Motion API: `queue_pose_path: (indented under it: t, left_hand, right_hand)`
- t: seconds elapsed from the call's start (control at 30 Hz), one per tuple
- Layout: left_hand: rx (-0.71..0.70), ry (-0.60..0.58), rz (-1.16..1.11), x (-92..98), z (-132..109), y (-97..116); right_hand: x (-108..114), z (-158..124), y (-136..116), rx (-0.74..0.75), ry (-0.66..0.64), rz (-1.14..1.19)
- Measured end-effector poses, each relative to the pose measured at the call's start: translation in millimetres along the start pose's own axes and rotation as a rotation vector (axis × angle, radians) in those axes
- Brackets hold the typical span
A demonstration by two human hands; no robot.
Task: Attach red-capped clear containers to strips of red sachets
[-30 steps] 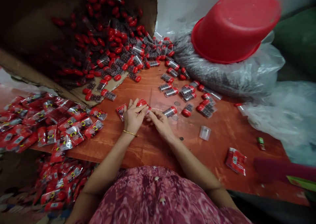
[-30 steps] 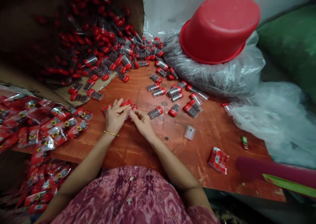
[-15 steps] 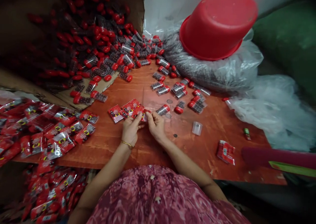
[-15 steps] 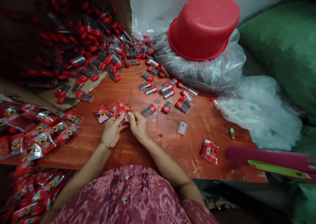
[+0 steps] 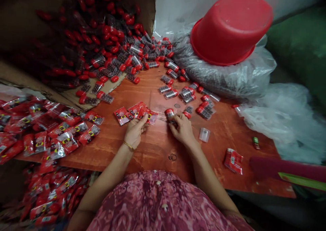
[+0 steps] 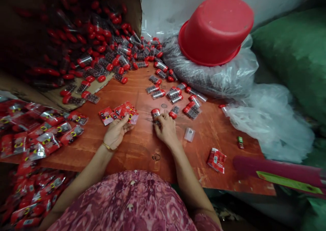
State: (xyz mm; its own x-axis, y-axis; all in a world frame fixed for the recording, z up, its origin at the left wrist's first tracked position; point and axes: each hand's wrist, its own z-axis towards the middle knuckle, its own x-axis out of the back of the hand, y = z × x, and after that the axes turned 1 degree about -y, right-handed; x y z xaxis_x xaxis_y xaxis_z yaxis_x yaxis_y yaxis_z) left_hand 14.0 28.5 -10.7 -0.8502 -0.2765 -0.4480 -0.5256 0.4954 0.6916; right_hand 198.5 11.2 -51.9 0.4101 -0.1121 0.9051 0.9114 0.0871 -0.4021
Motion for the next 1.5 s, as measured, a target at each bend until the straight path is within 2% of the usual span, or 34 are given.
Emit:
queue_pose_path:
  t: [0.13, 0.23, 0.33, 0.43, 0.53, 0.63, 0.73, 0.9, 1.07, 1.2, 1.3, 1.4, 1.5]
  left_hand:
    - [0.029, -0.015, -0.001, 1.7, -2.0, 0.5]
    - [0.045, -0.002, 0.028, 2.6, -4.2, 0.2]
    - [0.045, -0.008, 0.045, 4.1, -6.5, 1.3]
    - [0.030, -0.017, 0.062, 5.3, -8.0, 2.7]
    - [-0.013, -0.034, 0.105, 5.1, -8.9, 2.9]
    - [-0.062, -0.086, 0.182, 5.5, -9.2, 2.7]
    - [-0.134, -0.130, 0.267, 8.3, -9.0, 4.1]
    - [-0.204, -0.175, 0.424, 13.9, -7.9, 9.2]
    - [-0.233, -0.220, 0.478, 13.9, -6.9, 11.4]
    - [-0.254, -0.257, 0.409, 10.0, -7.3, 4.5]
    - [-0.254, -0.222, 0.276, 5.1, -8.2, -5.8]
    - [-0.226, -0.207, 0.238, 0.3, -9.9, -15.4]
    - [-0.212, -0.186, 0.185, -2.5, -11.3, -20.9]
  right_hand:
    - [-1.5, -2.7, 4.2, -0.125, 0.100, -0.056]
    - [-6.3, -0.5, 0.9, -0.159, 0.059, -0.022]
    - [-4.5, -5.5, -3.5, -0.147, 0.053, 0.311]
    - [7.9, -18.5, -10.0, -0.156, 0.064, 0.719]
    - [25.7, -29.8, -18.2, -0.196, 0.040, 0.906]
    - [39.1, -31.9, -25.0, -0.175, 0.011, 0.936]
    - [43.4, -27.4, -29.8, -0.117, -0.020, 0.911]
    - [38.1, -21.9, -36.8, -0.046, -0.058, 0.866]
    - [32.1, -22.3, -39.5, -0.087, -0.057, 0.933]
    - [23.3, -23.7, -44.3, -0.125, -0.033, 1.017]
    - [13.7, -25.6, -50.2, -0.195, 0.024, 1.061]
    - [5.6, -26.6, -55.2, -0.250, 0.105, 1.064]
    - [3.2, -24.9, -57.0, -0.260, 0.063, 1.070]
